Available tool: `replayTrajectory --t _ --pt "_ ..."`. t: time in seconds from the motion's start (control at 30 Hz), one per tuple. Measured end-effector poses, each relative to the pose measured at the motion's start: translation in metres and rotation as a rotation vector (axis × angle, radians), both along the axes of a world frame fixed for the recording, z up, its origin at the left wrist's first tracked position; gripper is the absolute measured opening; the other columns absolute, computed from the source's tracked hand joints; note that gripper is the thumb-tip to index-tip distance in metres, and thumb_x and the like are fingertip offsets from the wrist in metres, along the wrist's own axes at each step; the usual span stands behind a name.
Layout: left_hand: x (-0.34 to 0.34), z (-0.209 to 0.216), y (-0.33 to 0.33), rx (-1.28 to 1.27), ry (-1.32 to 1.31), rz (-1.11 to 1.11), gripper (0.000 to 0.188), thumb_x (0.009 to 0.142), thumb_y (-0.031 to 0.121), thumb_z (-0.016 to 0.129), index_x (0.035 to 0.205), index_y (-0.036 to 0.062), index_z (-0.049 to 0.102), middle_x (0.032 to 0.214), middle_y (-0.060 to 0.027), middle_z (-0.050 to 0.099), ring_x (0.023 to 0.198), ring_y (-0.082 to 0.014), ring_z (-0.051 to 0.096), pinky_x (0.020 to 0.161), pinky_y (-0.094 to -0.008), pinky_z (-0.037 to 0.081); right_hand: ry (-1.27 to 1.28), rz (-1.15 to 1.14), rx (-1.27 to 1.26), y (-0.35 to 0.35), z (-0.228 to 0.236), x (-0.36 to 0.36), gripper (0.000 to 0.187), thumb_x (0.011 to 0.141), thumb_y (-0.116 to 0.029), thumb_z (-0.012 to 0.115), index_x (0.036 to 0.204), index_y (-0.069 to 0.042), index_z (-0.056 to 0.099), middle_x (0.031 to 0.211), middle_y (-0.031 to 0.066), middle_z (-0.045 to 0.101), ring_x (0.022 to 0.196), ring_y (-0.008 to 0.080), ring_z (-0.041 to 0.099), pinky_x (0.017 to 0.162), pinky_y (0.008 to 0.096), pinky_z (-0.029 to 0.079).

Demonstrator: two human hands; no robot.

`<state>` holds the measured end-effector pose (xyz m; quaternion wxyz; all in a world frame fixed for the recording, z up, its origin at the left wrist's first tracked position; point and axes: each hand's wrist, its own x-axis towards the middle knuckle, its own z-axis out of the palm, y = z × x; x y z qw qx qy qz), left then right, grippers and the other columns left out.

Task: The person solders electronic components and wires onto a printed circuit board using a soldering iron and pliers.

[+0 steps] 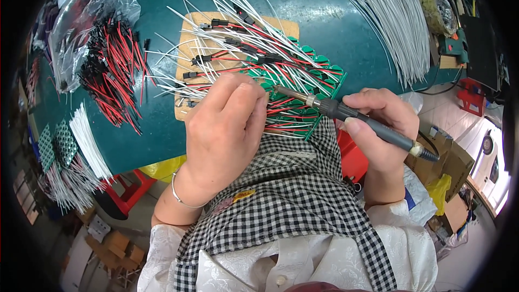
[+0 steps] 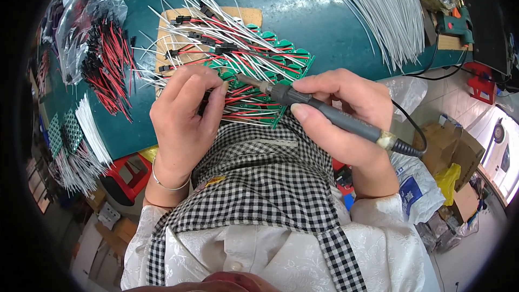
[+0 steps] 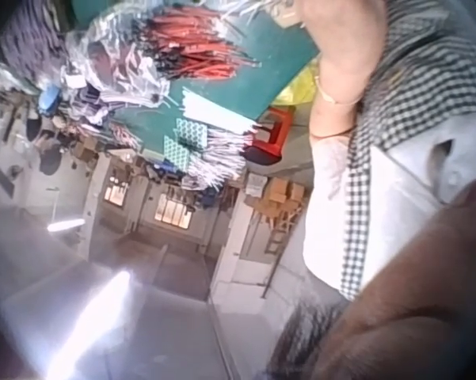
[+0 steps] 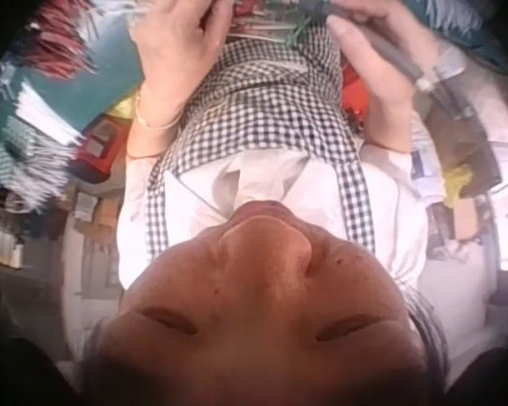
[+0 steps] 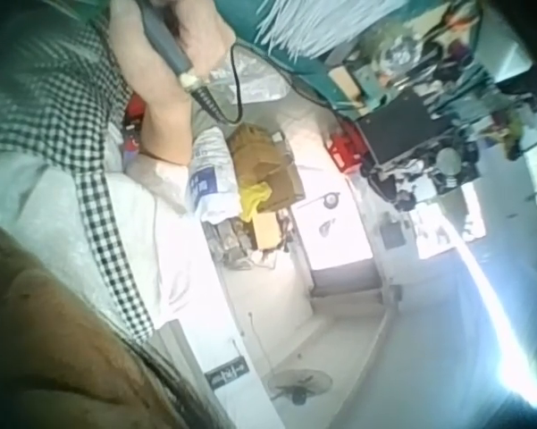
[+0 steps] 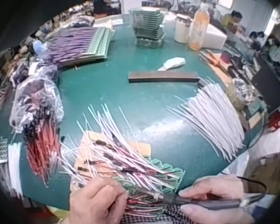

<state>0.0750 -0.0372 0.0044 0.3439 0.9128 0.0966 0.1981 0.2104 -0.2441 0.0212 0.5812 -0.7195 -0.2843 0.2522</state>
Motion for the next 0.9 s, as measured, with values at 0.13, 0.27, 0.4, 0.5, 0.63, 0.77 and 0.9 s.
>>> replayTrajectory --t 0.13,0.27,0.4,0.5,0.63,0.77,0.9 --pt "0.001 -0.001 0.000 0.019 -0.017 0.010 0.019 0.079 -0.005 0.073 0.090 0.0033 0.060 0.087 -0.0100 0.061 0.071 -0.0276 0.063 0.058 -0.0370 0.051 -0.024 0.006 0.013 0.003 0.001 0.000 0.025 0.078 -0.007 0.079 0.100 0.002 0.072 0.070 0.0009 0.064 0.055 0.0029 0.048 0.049 0.0204 0.030" --pt "-0.004 0.010 0.000 0.000 0.078 0.022 0.018 0.079 -0.004 0.074 0.090 0.0039 0.062 0.085 -0.0092 0.060 0.066 -0.0270 0.062 0.056 -0.0369 0.050 -0.015 0.022 0.011 0.002 0.002 0.002 0.024 0.078 -0.007 0.079 0.099 0.002 0.072 0.071 0.0022 0.064 0.058 0.0044 0.050 0.052 0.0209 0.034" --pt "-0.004 0.013 0.004 -0.059 0.187 0.073 0.015 0.080 0.000 0.076 0.091 0.0046 0.066 0.079 -0.0103 0.063 0.061 -0.0285 0.062 0.056 -0.0374 0.049 0.015 -0.045 0.099 -0.001 0.001 0.001 0.024 0.077 -0.005 0.078 0.099 0.004 0.071 0.071 0.0034 0.064 0.060 0.0062 0.051 0.053 0.0219 0.035" --pt "0.000 0.011 0.009 -0.091 0.206 0.071 0.013 0.079 0.000 0.077 0.088 0.0022 0.067 0.070 -0.0072 0.056 0.056 -0.0201 0.050 0.052 -0.0332 0.040 0.016 -0.010 0.040 0.001 0.006 0.002 0.024 0.076 -0.005 0.077 0.098 0.004 0.071 0.071 0.0038 0.064 0.059 0.0070 0.051 0.053 0.0224 0.034" --pt "0.011 0.014 0.021 -0.122 0.292 -0.042 0.011 0.080 -0.001 0.077 0.085 0.0000 0.067 0.056 -0.0014 0.039 0.050 -0.0110 0.033 0.047 -0.0287 0.028 0.020 -0.022 0.060 0.002 0.004 -0.001 0.024 0.076 -0.006 0.078 0.098 0.004 0.071 0.071 0.0038 0.063 0.059 0.0073 0.051 0.053 0.0227 0.035" --pt "0.012 0.010 0.022 -0.153 0.310 -0.045 0.011 0.081 -0.002 0.075 0.086 0.0007 0.066 0.055 -0.0012 0.034 0.049 -0.0112 0.031 0.047 -0.0298 0.026 -0.022 -0.003 0.066 0.002 0.000 -0.001 0.024 0.077 -0.007 0.078 0.097 0.004 0.071 0.069 0.0027 0.062 0.058 0.0073 0.050 0.052 0.0232 0.034" --pt "0.008 0.011 0.021 -0.198 0.335 -0.004 0.012 0.081 -0.001 0.075 0.085 0.0010 0.064 0.055 -0.0017 0.033 0.049 -0.0116 0.031 0.047 -0.0303 0.027 -0.036 0.021 0.023 -0.001 0.003 0.000 0.024 0.077 -0.006 0.077 0.097 0.004 0.070 0.068 0.0027 0.061 0.057 0.0083 0.050 0.052 0.0234 0.033"
